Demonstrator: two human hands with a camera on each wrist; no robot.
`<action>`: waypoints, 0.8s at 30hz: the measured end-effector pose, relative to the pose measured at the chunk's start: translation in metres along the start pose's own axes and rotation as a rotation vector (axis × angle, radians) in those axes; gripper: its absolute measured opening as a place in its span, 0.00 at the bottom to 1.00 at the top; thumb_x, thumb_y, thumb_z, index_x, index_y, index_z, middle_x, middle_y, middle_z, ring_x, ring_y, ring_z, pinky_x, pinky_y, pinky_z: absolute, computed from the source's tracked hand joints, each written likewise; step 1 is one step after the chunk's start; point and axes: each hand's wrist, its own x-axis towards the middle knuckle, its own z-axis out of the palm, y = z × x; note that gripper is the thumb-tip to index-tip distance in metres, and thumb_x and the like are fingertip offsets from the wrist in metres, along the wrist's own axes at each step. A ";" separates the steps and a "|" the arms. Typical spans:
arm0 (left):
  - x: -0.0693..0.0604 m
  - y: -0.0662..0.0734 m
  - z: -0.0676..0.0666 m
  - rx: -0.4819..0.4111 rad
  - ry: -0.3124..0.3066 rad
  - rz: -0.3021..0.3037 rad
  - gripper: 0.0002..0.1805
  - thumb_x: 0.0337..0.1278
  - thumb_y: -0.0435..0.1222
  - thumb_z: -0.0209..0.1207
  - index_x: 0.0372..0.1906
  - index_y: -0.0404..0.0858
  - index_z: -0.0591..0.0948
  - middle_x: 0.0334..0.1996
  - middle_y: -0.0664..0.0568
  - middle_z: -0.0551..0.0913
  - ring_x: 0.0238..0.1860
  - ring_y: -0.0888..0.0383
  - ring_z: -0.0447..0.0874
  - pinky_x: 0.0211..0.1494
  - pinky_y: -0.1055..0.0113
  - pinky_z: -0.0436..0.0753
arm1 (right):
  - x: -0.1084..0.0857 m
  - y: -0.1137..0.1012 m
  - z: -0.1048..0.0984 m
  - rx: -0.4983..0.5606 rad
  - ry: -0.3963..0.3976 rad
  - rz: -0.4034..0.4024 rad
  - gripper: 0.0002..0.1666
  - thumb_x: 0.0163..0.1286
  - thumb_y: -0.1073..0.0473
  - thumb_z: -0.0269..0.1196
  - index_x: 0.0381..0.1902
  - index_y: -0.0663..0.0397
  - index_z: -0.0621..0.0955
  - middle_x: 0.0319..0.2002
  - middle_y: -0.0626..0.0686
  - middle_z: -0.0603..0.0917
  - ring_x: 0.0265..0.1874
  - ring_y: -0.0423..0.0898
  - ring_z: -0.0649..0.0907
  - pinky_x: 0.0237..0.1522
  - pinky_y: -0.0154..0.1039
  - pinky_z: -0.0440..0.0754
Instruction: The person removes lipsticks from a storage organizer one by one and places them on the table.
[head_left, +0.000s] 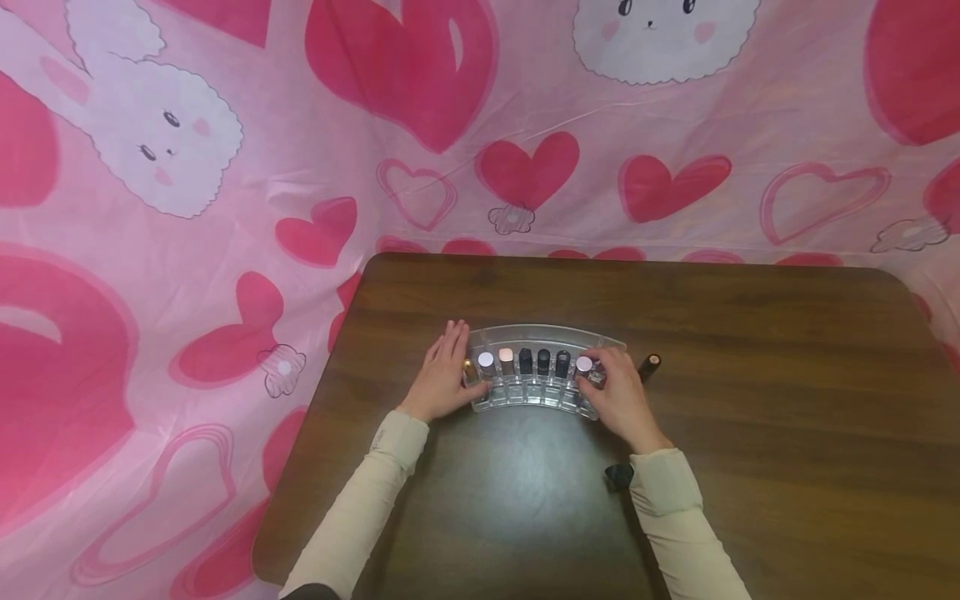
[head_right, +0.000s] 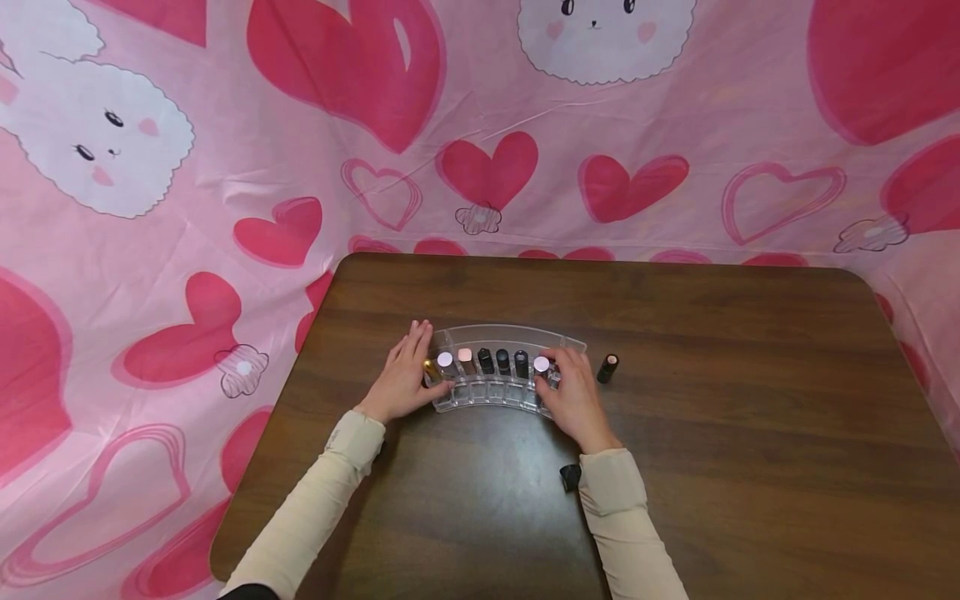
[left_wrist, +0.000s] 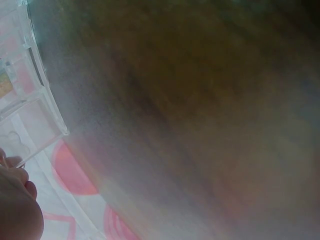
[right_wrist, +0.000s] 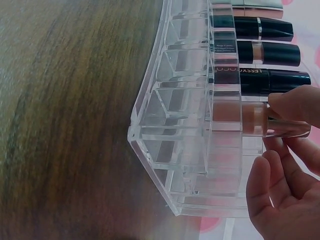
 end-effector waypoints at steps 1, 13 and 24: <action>0.000 0.000 0.000 -0.001 0.001 0.000 0.59 0.47 0.60 0.63 0.76 0.36 0.48 0.78 0.46 0.46 0.79 0.50 0.38 0.79 0.51 0.50 | 0.000 0.000 0.000 0.000 -0.001 0.002 0.21 0.57 0.66 0.68 0.48 0.63 0.78 0.45 0.63 0.79 0.48 0.58 0.74 0.51 0.55 0.73; -0.001 0.000 -0.001 -0.004 0.000 0.004 0.59 0.47 0.61 0.63 0.76 0.36 0.48 0.78 0.46 0.46 0.79 0.50 0.37 0.78 0.50 0.50 | 0.001 0.000 0.000 -0.006 -0.020 0.021 0.21 0.58 0.66 0.67 0.50 0.63 0.78 0.47 0.63 0.79 0.49 0.59 0.73 0.53 0.57 0.73; 0.000 0.000 -0.001 -0.009 0.002 0.002 0.59 0.47 0.60 0.63 0.76 0.36 0.48 0.78 0.46 0.46 0.79 0.51 0.37 0.79 0.51 0.49 | 0.000 0.000 0.000 -0.003 -0.006 0.007 0.20 0.57 0.66 0.68 0.48 0.62 0.78 0.46 0.62 0.79 0.48 0.58 0.73 0.51 0.55 0.73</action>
